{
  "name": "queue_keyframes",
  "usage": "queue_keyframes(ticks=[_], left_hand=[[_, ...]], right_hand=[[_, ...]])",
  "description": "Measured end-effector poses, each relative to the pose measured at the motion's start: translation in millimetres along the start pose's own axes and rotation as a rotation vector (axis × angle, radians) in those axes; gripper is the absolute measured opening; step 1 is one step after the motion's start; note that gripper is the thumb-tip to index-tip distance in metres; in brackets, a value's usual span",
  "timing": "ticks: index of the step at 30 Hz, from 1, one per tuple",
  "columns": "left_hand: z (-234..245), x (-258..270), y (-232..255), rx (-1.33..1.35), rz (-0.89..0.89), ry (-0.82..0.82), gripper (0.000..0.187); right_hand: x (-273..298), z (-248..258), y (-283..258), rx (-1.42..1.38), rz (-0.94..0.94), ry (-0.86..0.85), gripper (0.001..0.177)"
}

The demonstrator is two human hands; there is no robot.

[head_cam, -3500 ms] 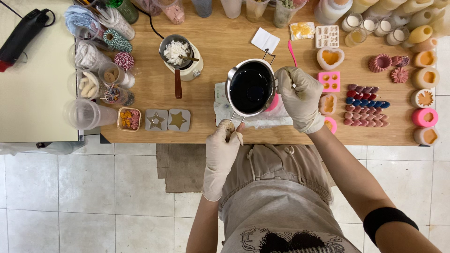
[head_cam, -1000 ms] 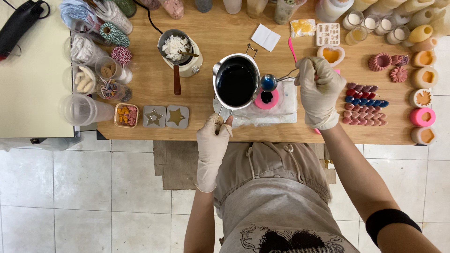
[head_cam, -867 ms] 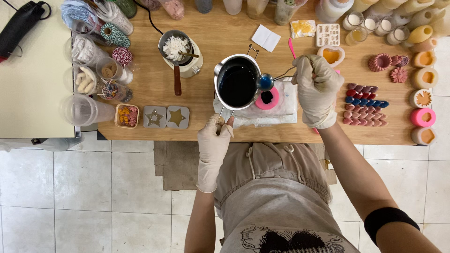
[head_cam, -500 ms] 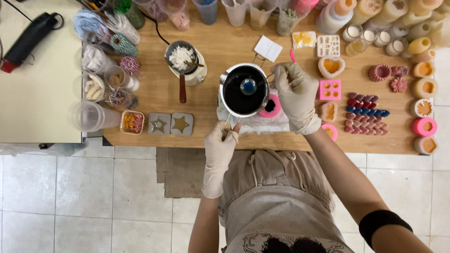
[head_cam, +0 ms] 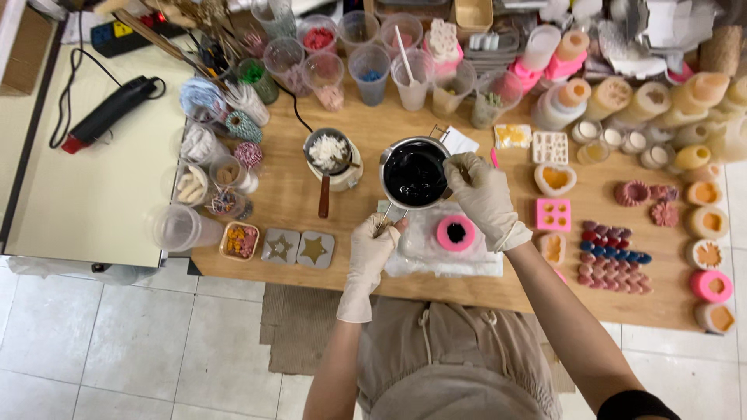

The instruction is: The person uses a spoon to transfer dark wax from a pot into a small mold, then demolds a set of finished flower-shaped candles by hand.

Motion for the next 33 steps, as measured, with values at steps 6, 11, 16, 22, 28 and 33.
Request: queue_keyframes(ticks=[6,11,16,22,28,33], left_hand=[[-2,-52,6,-0.027,-0.039,-0.033,0.005],[2,-97,-17,-0.072,0.065,-0.018,0.005],[7,-146,-63,-0.069,-0.087,-0.03,0.016],[10,-175,-95,0.171,0.005,-0.011,0.008],[8,-183,-86,0.001,0.099,0.089,0.019],[6,-189,-90,-0.083,0.09,0.101,0.02]], right_hand=[[-18,19,11,0.345,0.023,0.089,0.027],[-9,47,24,0.341,-0.054,0.166,0.028],[10,73,43,0.281,-0.004,0.213,0.02],[37,98,69,0.422,-0.091,0.271,0.02],[61,103,92,0.346,-0.338,0.265,0.022],[68,97,95,0.186,-0.275,0.287,0.022]])
Point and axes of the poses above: each hand's wrist, its own x-axis away from the middle knuckle, its own z-axis out of the back of the hand, y = z × x, the point moved 5 cm from there along -x, towards the middle knuckle, and after that the axes turned 1 degree about -x, right-handed, at the moved point
